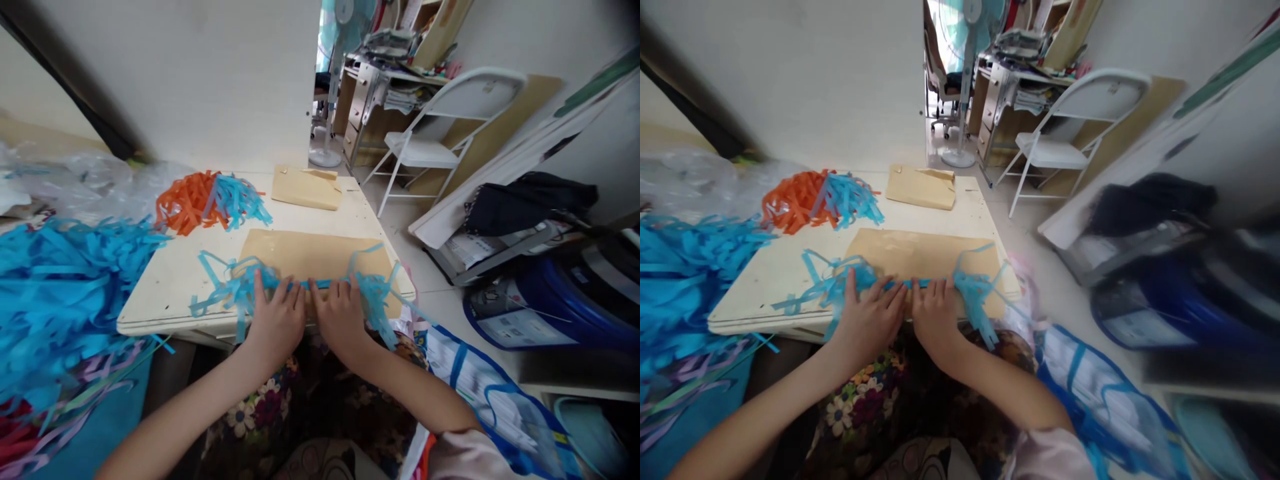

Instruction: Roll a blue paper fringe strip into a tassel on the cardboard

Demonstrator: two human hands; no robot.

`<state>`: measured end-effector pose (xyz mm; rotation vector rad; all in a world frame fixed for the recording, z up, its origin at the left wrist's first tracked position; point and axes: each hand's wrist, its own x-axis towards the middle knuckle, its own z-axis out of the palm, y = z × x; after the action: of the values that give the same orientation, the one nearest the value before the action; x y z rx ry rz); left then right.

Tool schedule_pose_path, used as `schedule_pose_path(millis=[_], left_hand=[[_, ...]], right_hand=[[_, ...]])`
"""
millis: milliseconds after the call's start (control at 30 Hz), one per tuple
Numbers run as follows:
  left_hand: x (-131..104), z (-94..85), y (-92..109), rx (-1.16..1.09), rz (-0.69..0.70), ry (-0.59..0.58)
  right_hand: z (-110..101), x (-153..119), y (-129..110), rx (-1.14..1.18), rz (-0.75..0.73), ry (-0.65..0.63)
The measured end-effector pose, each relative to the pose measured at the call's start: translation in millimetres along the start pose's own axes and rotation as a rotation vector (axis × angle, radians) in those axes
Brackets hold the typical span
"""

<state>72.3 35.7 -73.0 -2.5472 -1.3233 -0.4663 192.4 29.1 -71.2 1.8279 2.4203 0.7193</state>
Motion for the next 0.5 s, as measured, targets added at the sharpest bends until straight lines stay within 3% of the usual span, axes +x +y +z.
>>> schedule_pose_path(millis=[300, 500], left_hand=[[6.6, -1.1, 14.7, 0.067, -0.139, 0.046], [16.3, -5.6, 6.1, 0.098, -0.1, -0.026]], right_hand=[[7.8, -13.5, 31.7, 0.033, 0.024, 0.092], [9.2, -14.5, 38.3, 0.109, 0.047, 0.11]])
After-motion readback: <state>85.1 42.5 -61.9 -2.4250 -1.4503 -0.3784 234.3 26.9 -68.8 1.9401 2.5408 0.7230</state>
